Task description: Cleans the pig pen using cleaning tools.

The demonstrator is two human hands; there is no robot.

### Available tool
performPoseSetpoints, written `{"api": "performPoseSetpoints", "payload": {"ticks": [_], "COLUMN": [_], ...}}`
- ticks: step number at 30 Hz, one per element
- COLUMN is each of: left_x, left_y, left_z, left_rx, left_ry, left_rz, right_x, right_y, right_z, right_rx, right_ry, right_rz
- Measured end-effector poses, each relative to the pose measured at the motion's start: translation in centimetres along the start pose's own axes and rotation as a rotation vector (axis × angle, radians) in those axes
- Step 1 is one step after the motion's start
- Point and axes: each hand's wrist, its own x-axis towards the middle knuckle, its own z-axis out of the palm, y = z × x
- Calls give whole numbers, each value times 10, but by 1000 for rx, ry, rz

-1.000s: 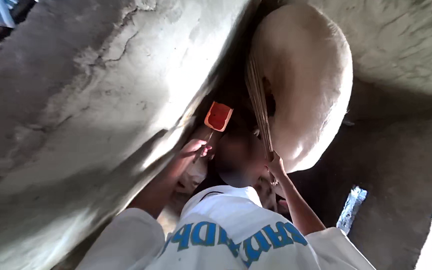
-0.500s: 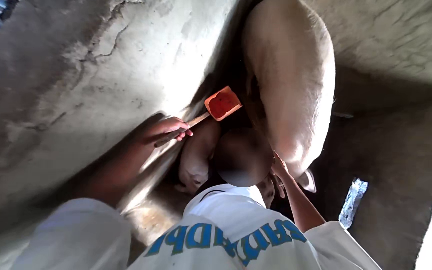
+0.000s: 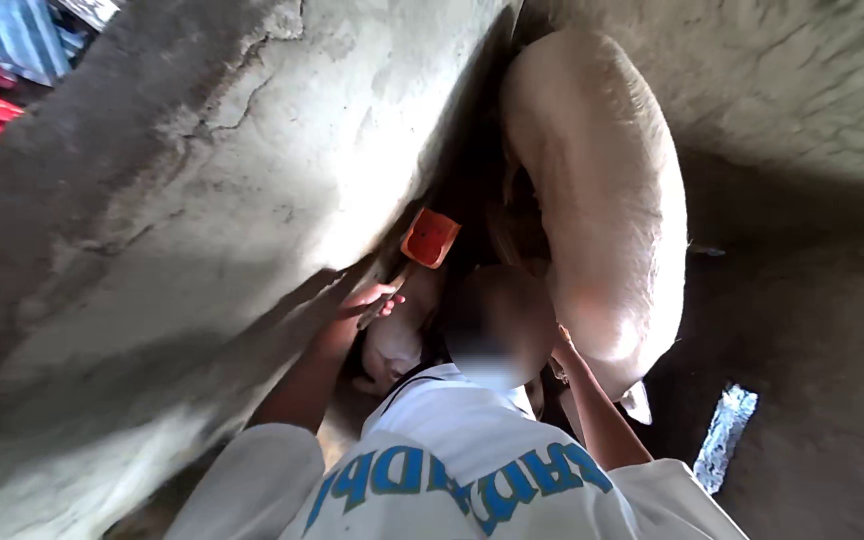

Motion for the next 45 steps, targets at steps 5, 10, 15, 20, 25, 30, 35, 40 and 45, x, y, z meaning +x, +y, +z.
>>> {"api": "performPoseSetpoints", "payload": {"ticks": [5,10,15,20,25,30,35,40,45], "left_x": [12,25,38,61,100,149,199,243,280], "left_y": [-15,-22,-25,-16,31,113,189,259,318], "left_z": [2,6,9,13,29,65,100,134,162], "left_rx": [-53,-145,-181,-169,-49,-49,-119,-167,-133], "left_ry": [20,61,92,93,39,76,60,73,57], "left_rz": [-28,-126,-177,-199,-241,-319,-287,-211,-220], "right_x": [22,42,60,90,128,169,207,240,264], "right_y": [-34,-70,-87,-95,-108,-147,-167,-181,-201], "right_z": [-18,-43,-46,-50,-42,-61,-91,-127,-141], "right_rx": [112,172,243,232,18,350,415,413,538], "right_ry": [-51,-101,-121,-167,-80,-175,-175,-157,-102], "right_rz": [-50,-18,41,54,-30,155,200,153,194]}}
